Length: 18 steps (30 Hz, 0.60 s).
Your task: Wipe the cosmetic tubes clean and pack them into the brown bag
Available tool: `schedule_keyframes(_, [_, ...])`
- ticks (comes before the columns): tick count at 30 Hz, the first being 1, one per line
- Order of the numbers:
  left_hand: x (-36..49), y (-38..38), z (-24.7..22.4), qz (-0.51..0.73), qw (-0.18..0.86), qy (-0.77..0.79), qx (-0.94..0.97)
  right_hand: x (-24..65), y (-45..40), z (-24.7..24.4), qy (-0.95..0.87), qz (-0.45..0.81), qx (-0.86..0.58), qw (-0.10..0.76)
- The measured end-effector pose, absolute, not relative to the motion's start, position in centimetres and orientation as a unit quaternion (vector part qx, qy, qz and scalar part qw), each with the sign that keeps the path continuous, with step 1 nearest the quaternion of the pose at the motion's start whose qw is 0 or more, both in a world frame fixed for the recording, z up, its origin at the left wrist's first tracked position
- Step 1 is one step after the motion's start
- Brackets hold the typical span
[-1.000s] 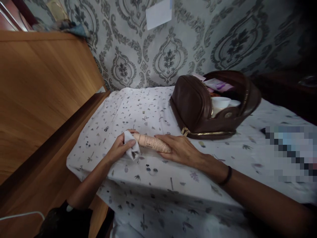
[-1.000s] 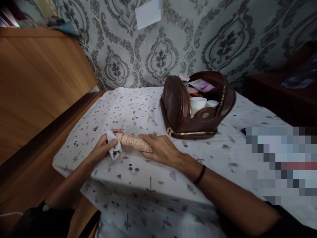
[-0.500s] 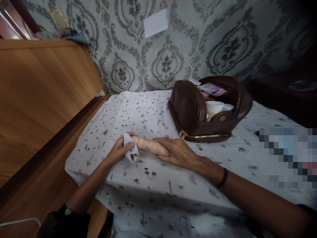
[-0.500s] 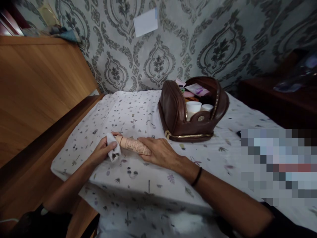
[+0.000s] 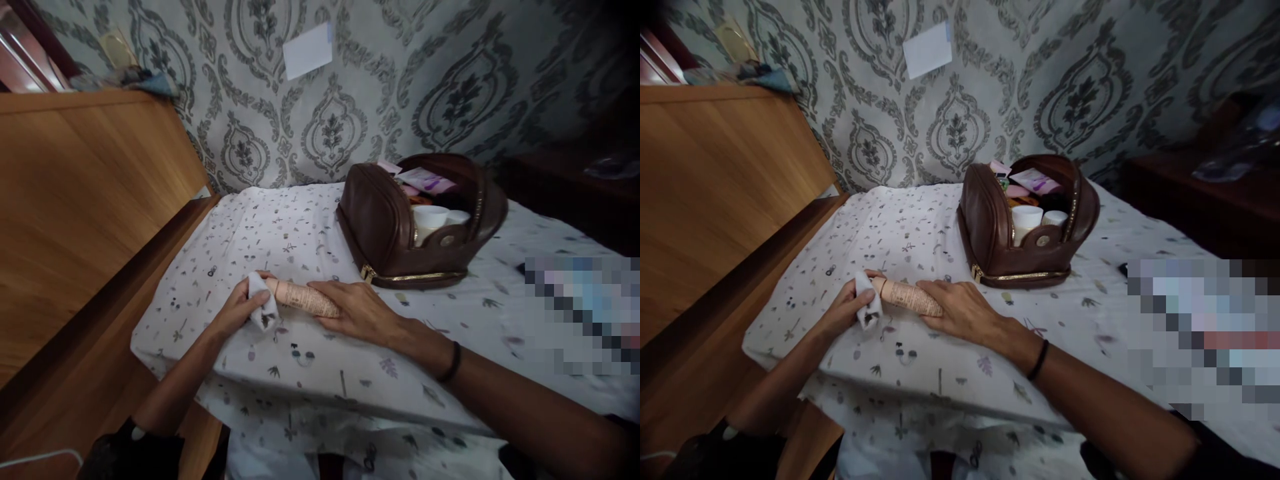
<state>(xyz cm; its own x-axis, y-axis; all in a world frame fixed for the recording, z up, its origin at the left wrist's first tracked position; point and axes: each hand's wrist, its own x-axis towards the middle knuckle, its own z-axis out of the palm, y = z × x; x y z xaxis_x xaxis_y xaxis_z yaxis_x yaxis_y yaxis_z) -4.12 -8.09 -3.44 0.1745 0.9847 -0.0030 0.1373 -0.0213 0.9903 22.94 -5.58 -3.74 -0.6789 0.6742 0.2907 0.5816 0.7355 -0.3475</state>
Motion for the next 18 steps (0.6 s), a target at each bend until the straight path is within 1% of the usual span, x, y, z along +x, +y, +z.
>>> schedule_keyframes(6, [-4.17,-7.94,-3.58,0.421,0.510,0.487,0.570,22.92,-5.56,-3.92,-0.908,0.110,-0.343,0.215])
schedule_keyframes(14, [-4.17,-7.97,-3.47,0.425,0.517,0.476,0.570,22.87,-5.75,-3.22,-0.909,0.115,-0.353,0.188])
schedule_keyframes(18, [-3.97,-7.94,-3.56,0.430,0.487,0.498,0.575,22.78,-5.92,-3.05,-0.912,0.108,-0.359,0.168])
